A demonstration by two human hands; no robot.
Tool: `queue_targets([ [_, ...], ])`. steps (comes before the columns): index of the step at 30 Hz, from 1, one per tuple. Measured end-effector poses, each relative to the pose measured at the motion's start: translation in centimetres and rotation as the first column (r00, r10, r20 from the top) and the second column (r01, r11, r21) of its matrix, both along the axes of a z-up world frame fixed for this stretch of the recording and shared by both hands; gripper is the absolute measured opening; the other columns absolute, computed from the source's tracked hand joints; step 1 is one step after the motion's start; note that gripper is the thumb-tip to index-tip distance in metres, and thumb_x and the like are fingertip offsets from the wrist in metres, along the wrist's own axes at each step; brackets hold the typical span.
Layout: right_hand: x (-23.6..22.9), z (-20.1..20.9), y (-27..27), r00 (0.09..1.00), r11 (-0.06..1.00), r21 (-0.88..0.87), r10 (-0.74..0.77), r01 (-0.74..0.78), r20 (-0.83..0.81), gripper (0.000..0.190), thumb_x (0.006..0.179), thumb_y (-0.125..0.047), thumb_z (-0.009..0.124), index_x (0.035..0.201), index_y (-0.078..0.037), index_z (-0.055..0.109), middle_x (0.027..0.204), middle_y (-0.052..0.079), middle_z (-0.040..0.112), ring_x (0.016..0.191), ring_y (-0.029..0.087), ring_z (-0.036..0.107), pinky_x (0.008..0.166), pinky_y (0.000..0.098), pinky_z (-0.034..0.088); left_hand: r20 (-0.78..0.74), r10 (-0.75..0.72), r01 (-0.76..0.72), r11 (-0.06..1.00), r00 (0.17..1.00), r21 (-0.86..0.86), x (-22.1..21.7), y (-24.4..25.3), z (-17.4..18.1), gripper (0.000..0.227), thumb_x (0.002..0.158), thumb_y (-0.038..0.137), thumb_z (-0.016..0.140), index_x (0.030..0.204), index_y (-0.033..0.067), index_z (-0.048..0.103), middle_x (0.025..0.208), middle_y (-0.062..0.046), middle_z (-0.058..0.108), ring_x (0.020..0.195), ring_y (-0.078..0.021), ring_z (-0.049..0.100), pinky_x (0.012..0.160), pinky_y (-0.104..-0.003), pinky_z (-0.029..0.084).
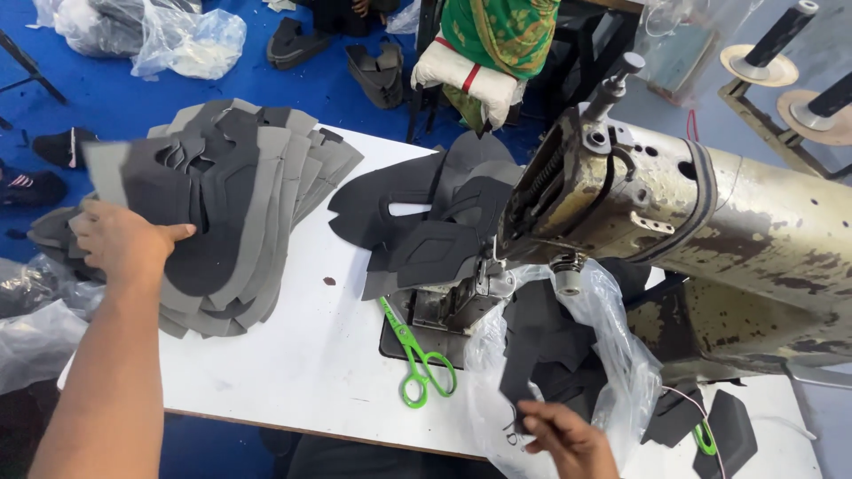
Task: The person sews gray and black fabric pieces together using a sewing machine. They align the parts, guide them through the machine, and then use green scissors to cut the thread after each piece is completed.
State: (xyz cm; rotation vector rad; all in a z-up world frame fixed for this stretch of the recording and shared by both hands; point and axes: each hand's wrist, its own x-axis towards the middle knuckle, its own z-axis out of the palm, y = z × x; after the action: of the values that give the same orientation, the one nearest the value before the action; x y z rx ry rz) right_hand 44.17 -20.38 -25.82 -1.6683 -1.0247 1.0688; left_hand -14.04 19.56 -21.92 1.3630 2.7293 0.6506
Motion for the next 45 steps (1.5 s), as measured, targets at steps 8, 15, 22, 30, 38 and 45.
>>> queue_targets([
  [8,-8.6,2.2,1.6,0.896,0.897,-0.028,0.44,-0.442,-0.062,0.025,0.092,-0.017,0.073,0.109,-0.001,0.082,0.098,0.009,0.079,0.068,0.012,0.07,0.061,0.0261,0.055,0.38,-0.645,0.309,0.699,0.663,0.645,5.7,-10.0,12.3,0.038,0.098,0.023,0.083,0.119,-0.0048,0.068,0.115,-0.009,0.073,0.1,-0.0177,0.064,0.091,-0.033,0.05],
  [15,-16.0,-1.2,2.9,0.528,0.699,0.177,0.659,-0.693,-0.536,0.056,0.104,-0.039,0.068,0.135,0.008,0.07,0.112,0.014,0.066,0.098,0.014,0.061,0.086,0.0264,0.045,0.606,-0.68,0.408,0.732,0.412,0.545,7.8,-21.3,15.1,0.031,0.093,0.017,0.076,0.117,-0.0013,0.072,0.102,-0.002,0.072,0.092,-0.01,0.062,0.081,-0.028,0.05],
  [22,-9.0,-9.0,-3.1,0.932,0.943,0.331,0.109,0.013,-0.346,0.063,0.087,-0.02,0.082,0.138,0.009,0.059,0.122,0.022,0.069,0.115,0.03,0.065,0.104,0.0437,0.046,0.663,-0.731,0.76,0.336,-0.161,0.556,15.1,-26.2,11.9,0.04,0.09,0.019,0.076,0.123,-0.0029,0.069,0.108,-0.009,0.082,0.1,-0.0169,0.072,0.092,-0.035,0.055],
  [30,-1.3,5.5,-4.9,0.703,0.75,0.351,-0.655,0.56,0.278,0.024,0.103,-0.004,0.069,0.124,0.008,0.071,0.096,0.021,0.07,0.085,0.021,0.063,0.082,0.0334,0.049,0.822,-0.422,0.755,0.371,-0.382,0.541,28.2,-29.3,6.2,0.035,0.098,0.021,0.07,0.123,-0.0024,0.068,0.096,-0.006,0.076,0.089,-0.0094,0.066,0.081,-0.028,0.055],
  [38,-5.2,5.8,-8.3,0.813,0.802,0.409,-0.546,0.435,0.204,0.041,0.088,0.003,0.069,0.128,0.0,0.06,0.089,0.016,0.074,0.065,0.013,0.071,0.059,0.0271,0.059,0.85,-0.435,0.682,0.526,-0.298,0.508,31.9,-30.2,5.9,0.032,0.103,0.025,0.057,0.125,0.0013,0.06,0.089,0.0,0.065,0.078,-0.0059,0.052,0.071,-0.024,0.045],
  [45,-13.1,10.3,-2.6,0.931,0.968,0.206,-0.205,0.146,0.303,0.041,0.077,0.006,0.079,0.117,-0.003,0.075,0.094,0.007,0.077,0.065,0.009,0.072,0.048,0.0219,0.057,0.888,-0.382,0.663,0.599,-0.256,0.448,31.4,-31.0,4.1,0.033,0.109,0.034,0.048,0.104,0.0021,0.056,0.075,0.003,0.039,0.069,-0.0077,0.034,0.06,-0.027,0.034],
])
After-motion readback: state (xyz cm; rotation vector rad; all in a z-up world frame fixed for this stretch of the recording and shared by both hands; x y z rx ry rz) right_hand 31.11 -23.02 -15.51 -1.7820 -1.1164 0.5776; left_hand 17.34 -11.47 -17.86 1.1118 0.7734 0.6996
